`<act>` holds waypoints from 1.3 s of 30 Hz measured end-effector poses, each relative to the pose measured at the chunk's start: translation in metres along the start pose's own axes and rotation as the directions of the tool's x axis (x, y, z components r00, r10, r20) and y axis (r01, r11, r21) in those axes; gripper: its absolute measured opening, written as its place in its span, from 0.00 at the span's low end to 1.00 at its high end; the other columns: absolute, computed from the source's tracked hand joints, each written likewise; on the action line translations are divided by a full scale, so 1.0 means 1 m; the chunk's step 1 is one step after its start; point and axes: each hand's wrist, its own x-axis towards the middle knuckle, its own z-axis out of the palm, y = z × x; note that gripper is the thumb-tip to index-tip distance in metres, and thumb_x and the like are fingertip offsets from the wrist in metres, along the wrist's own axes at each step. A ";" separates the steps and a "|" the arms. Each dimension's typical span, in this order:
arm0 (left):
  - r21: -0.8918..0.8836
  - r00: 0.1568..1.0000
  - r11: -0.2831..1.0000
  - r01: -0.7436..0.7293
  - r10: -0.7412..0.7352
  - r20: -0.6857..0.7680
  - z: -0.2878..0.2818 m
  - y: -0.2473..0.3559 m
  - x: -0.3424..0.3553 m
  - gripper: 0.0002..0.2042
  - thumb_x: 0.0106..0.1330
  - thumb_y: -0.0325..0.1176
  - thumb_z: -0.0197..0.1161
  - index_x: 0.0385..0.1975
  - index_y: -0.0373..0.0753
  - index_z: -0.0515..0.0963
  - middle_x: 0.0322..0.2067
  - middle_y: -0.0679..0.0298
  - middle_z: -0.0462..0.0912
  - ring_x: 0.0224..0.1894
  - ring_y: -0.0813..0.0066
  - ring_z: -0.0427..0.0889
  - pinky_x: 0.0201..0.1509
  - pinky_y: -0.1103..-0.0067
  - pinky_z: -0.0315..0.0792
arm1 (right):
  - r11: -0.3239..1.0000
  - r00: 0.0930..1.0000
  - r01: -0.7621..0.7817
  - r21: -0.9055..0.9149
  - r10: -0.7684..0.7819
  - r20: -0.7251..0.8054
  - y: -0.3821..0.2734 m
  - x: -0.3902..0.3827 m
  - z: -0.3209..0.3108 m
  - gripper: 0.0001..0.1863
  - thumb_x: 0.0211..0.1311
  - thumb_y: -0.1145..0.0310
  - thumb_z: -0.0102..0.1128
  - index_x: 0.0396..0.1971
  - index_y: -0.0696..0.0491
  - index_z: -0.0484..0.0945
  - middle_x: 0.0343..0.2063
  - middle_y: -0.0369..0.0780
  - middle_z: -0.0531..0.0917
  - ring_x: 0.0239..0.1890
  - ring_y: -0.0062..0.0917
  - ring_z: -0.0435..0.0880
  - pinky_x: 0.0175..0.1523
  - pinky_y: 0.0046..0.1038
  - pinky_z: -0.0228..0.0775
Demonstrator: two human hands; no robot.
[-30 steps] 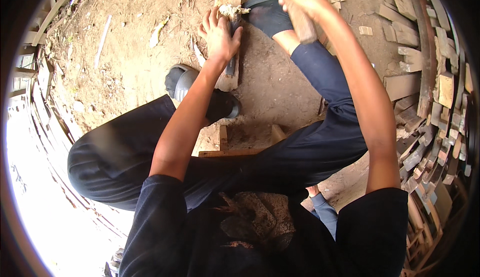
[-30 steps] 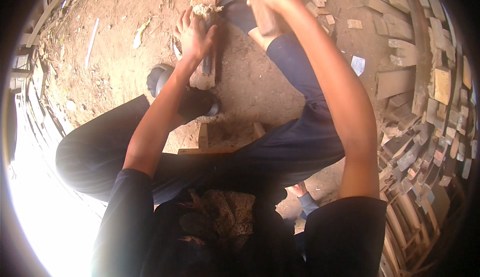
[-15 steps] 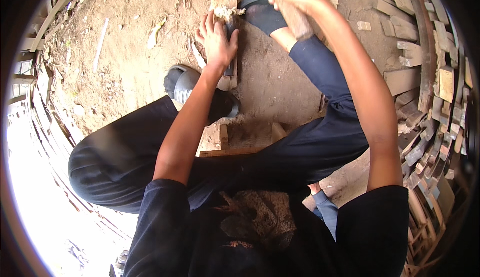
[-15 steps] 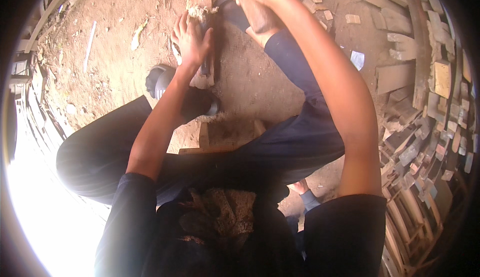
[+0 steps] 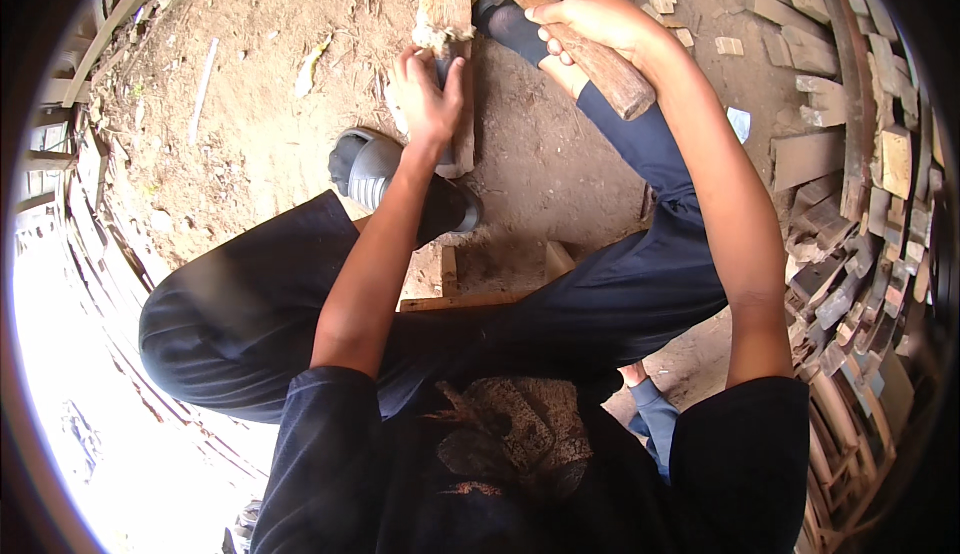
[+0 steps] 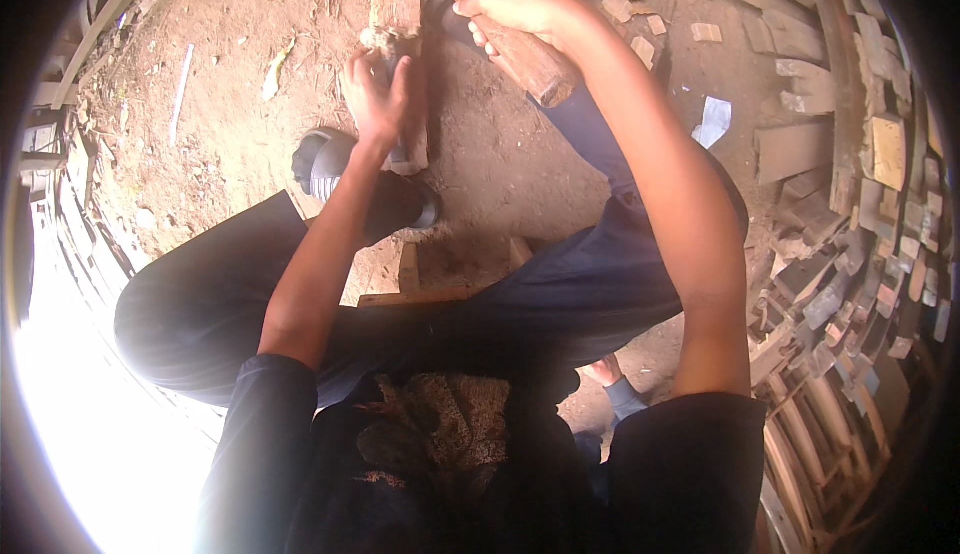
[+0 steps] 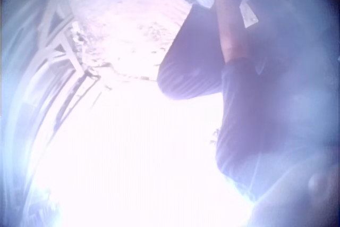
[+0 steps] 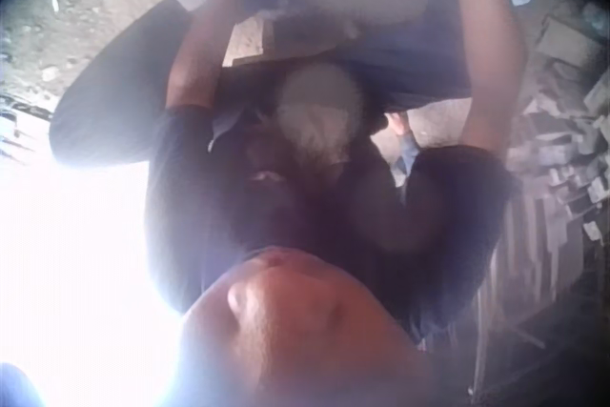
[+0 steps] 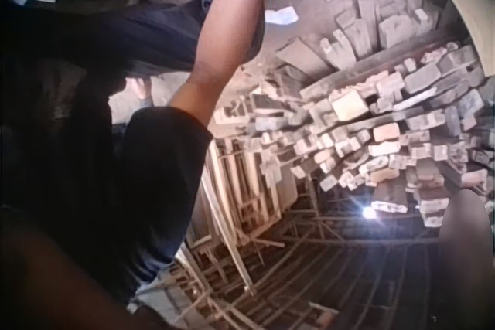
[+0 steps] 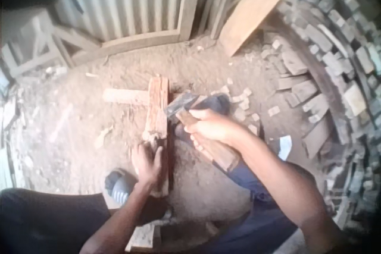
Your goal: The person sits on the ground and uses a chisel and mallet to carve a piece of wood. They repeatedly strike the chisel to remove wood chips, occasionally adjusting the wood's position.
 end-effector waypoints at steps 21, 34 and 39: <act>0.055 0.977 0.985 -0.161 0.167 -0.129 0.028 -0.006 0.024 0.19 0.63 0.39 0.64 0.45 0.32 0.69 0.48 0.50 0.72 0.52 0.52 0.68 0.57 0.60 0.56 | 0.990 0.999 -0.016 0.138 0.009 0.049 -0.033 -0.034 -0.006 0.08 0.64 0.73 0.52 0.42 0.56 0.72 0.19 0.38 0.76 0.18 0.25 0.75 0.21 0.29 0.70; 0.014 0.979 0.983 -0.182 0.183 -0.087 0.028 -0.015 0.011 0.19 0.62 0.39 0.65 0.45 0.31 0.70 0.47 0.49 0.71 0.51 0.52 0.67 0.57 0.60 0.56 | 0.790 0.972 0.235 -0.566 -0.178 0.154 -0.039 0.011 0.030 0.15 0.63 0.75 0.49 0.48 0.63 0.75 0.28 0.44 0.81 0.27 0.27 0.80 0.29 0.30 0.73; 0.175 0.990 0.980 -0.097 0.113 -0.081 0.022 -0.008 0.016 0.21 0.63 0.46 0.63 0.45 0.34 0.72 0.48 0.54 0.73 0.53 0.54 0.67 0.57 0.58 0.55 | 0.945 0.976 0.202 -0.259 -0.174 0.128 -0.069 -0.012 0.031 0.12 0.65 0.68 0.57 0.42 0.61 0.76 0.26 0.40 0.79 0.25 0.25 0.77 0.27 0.28 0.71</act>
